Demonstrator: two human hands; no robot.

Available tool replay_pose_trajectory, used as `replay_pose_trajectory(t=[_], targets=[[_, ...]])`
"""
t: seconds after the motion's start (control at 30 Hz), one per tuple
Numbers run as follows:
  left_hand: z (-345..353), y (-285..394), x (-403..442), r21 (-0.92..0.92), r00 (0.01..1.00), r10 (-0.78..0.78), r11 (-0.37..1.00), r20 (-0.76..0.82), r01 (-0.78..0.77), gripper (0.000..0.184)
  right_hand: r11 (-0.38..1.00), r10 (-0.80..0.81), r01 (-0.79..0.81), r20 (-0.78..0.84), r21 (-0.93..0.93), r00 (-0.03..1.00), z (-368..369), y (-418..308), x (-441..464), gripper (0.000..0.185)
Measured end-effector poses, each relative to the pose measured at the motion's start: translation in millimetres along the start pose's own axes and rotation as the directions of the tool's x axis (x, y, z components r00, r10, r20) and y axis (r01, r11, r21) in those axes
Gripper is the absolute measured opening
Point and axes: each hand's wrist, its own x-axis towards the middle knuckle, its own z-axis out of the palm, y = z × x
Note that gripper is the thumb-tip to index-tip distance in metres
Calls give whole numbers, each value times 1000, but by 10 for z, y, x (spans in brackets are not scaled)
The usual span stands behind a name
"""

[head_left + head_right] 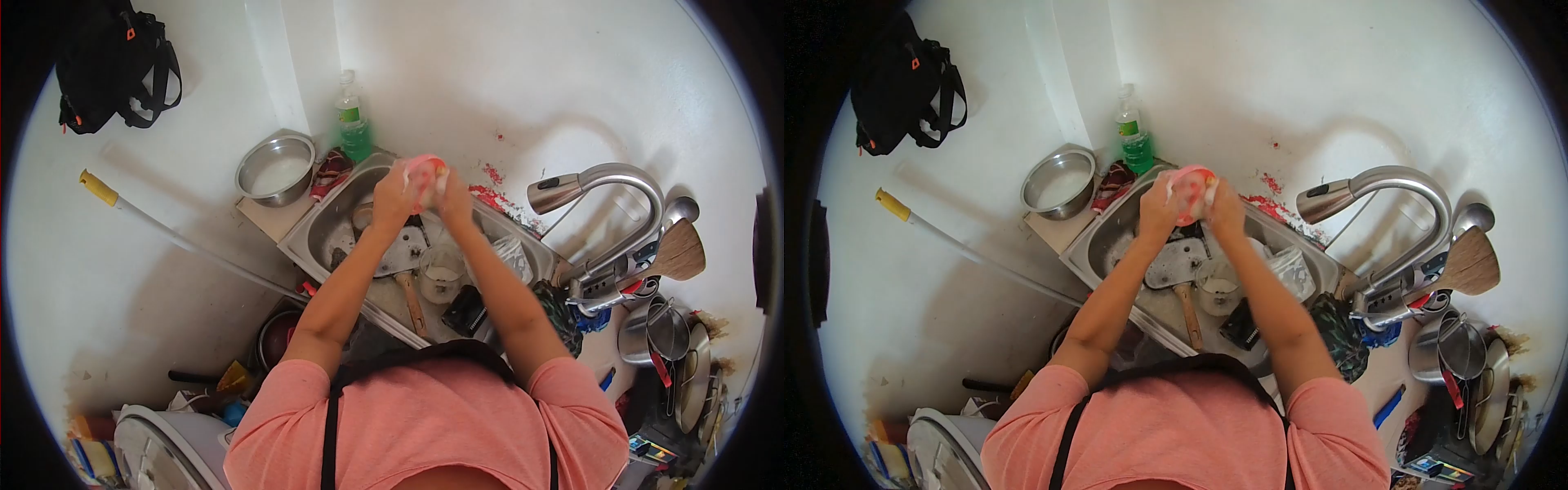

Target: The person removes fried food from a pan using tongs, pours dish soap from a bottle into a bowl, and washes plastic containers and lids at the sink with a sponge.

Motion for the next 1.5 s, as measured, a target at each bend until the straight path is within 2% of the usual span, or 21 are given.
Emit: replay_pose_trajectory(t=[0.07, 0.13, 0.23, 0.27, 0.33, 0.37, 0.47, 0.5, 0.57, 0.63, 0.7, 0.77, 0.87, 0.97, 1.03, 1.07, 1.17, 1.27, 1.37, 1.47, 1.5], targets=[[80, -5, -103, -52, 990, 2, 999, -139, -9, 23, 935, 280, -274, 5, 226, 960, 220, -42, -187, 30], [170, -50, -182, -106, 960, -40, 994, -276, 11, 24, 739, 484, -422, 23, 525, 875, 347, -172, -346, 28], [305, -241, -264, -275, 903, -197, 957, -381, 93, 26, 52, 623, -628, 467, 776, 628, 299, -408, -371, 29], [308, -423, -289, -370, 899, -265, 920, -348, 129, 26, 61, 555, -637, 504, 768, 662, 322, -319, -356, 29], [186, -550, -256, -449, 917, -356, 859, -177, 247, 26, 688, 397, -476, 265, 548, 879, 205, -149, -296, 25], [89, -538, -197, -428, 924, -380, 843, -44, 327, 25, 894, 245, -300, 197, 333, 949, 147, -90, -266, 23], [-158, -692, -64, -227, 851, -397, 844, 344, 486, 25, 982, -153, 176, 247, -75, 957, -302, -283, -34, 18], [-196, -667, -34, -137, 793, -397, 852, 463, 506, 25, 944, -295, 323, 270, -65, 916, -354, -303, 26, 19], [-173, -517, -27, 10, 838, -334, 931, 432, 366, 24, 810, -548, 586, 314, -32, 775, -421, -302, 93, 21], [-143, -337, -1, 118, 893, -277, 961, 355, 251, 22, 827, -545, 563, 260, 9, 797, -477, -268, 187, 25], [-66, -213, -28, 59, 966, -186, 982, 178, 179, 22, 878, -477, 478, 170, 34, 863, -459, -234, 230, 29], [-5, -141, -33, 9, 988, -153, 988, 10, 153, 22, 949, -312, 309, 50, 56, 949, -294, -126, 179, 33], [103, -97, -34, -86, 992, -51, 995, -114, 41, 20, 983, 93, -104, 80, 148, 992, 53, 10, -80, 28], [256, -162, -102, -182, 983, -68, 983, -172, 37, 21, 664, 353, -225, -33, 713, 935, 478, -49, -392, 24], [265, -22, -151, -183, 984, -85, 981, -159, 55, 23, 275, 566, -402, 190, 874, 802, 411, -367, -470, 19], [267, 20, -168, -181, 984, -94, 981, -154, 65, 24, 49, 621, -446, 322, 894, 714, 305, -503, -479, 18], [330, -348, -235, 15, 959, -134, 990, -248, 143, 26, -243, 438, -729, 743, 640, 507, -61, -685, -502, 16], [264, -625, -301, -315, 845, -494, 851, -207, 420, 29, -11, 457, -789, 705, 614, 542, -135, -501, -544, 18], [220, -723, -367, -552, 737, -630, 716, -245, 428, 33, 441, 598, -614, 296, 655, 745, -180, -451, -492, 25], [237, -700, -444, -760, 779, -625, 528, -47, 377, 38, 876, 379, -296, -163, 382, 911, -186, -298, -300, 26], [256, -623, -472, -817, 790, -611, 433, 45, 381, 38, 928, 273, -206, -192, 311, 942, -203, -336, -209, 26]])
